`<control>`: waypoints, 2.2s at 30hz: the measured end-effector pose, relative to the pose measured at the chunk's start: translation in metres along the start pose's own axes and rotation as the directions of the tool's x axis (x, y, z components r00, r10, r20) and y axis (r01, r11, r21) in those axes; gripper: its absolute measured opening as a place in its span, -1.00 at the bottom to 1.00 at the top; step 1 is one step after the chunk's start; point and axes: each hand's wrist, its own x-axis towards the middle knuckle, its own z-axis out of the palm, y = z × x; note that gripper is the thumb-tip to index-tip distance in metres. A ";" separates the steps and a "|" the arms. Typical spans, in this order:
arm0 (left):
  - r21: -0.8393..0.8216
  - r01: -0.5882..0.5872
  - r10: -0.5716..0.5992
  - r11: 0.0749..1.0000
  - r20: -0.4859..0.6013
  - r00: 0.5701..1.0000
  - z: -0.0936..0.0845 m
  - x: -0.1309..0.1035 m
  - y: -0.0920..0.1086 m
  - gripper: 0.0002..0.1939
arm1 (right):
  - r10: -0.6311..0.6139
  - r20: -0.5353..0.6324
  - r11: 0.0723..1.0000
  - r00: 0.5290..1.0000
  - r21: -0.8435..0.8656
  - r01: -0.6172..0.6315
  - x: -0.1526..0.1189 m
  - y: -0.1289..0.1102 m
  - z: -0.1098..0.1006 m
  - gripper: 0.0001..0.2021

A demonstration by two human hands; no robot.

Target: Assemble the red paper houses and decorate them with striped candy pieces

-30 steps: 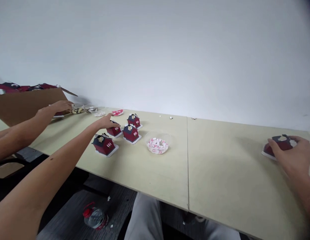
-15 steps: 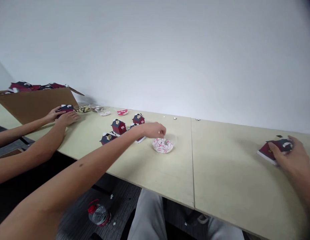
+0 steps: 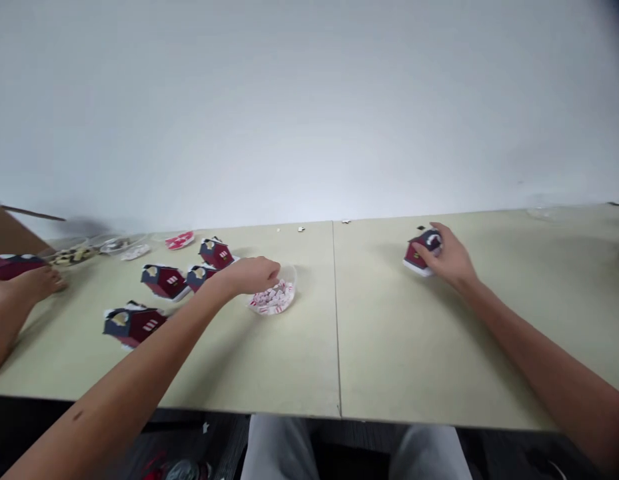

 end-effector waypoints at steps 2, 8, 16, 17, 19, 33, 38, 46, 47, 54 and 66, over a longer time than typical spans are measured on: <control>-0.068 0.020 -0.023 0.997 -0.046 0.999 -0.004 -0.006 0.002 -0.76 | -0.072 0.023 0.997 0.997 0.027 0.071 -0.003 -0.016 0.009 -0.20; -0.442 -0.255 0.085 0.860 -0.367 0.926 -0.016 -0.012 0.054 -0.73 | -0.202 0.168 0.979 0.965 0.059 0.195 -0.018 -0.061 0.020 -0.20; -0.743 -0.597 0.002 0.302 -0.626 0.780 0.029 0.061 0.139 -0.68 | -0.305 0.167 0.952 0.938 0.092 0.294 -0.033 -0.089 0.021 -0.19; -0.773 -0.583 -0.051 0.250 -0.611 0.790 0.040 0.070 0.143 -0.67 | -0.320 0.165 0.947 0.933 0.094 0.309 -0.034 -0.091 0.021 -0.20; -0.834 -0.532 -0.142 0.146 -0.549 0.823 0.061 0.084 0.145 -0.65 | -0.338 0.172 0.940 0.925 0.100 0.325 -0.036 -0.094 0.019 -0.22; -0.876 -0.349 -0.199 -0.334 -0.296 0.934 0.077 0.077 0.151 -0.64 | -0.364 0.165 0.921 0.917 0.209 0.328 -0.046 -0.104 0.019 -0.28; -0.867 -0.363 -0.199 -0.341 -0.311 0.930 0.083 0.079 0.158 -0.63 | -0.277 0.201 0.927 0.940 0.313 0.206 -0.055 -0.111 0.024 -0.27; -0.867 -0.350 -0.127 -0.354 -0.327 0.937 0.085 0.080 0.161 -0.58 | -0.277 0.195 0.928 0.941 0.309 0.209 -0.059 -0.111 0.028 -0.27; -0.866 -0.346 -0.123 -0.360 -0.324 0.938 0.084 0.080 0.161 -0.58 | -0.283 0.191 0.927 0.940 0.306 0.218 -0.058 -0.111 0.028 -0.27; -0.889 -0.316 -0.061 -0.332 -0.315 0.947 0.081 0.077 0.160 -0.58 | -0.294 0.195 0.924 0.936 0.310 0.226 -0.058 -0.110 0.028 -0.28; -0.889 -0.248 -0.008 -0.384 -0.265 0.964 0.076 0.071 0.162 -0.60 | -0.347 0.146 0.903 0.926 0.320 0.288 -0.057 -0.107 0.028 -0.30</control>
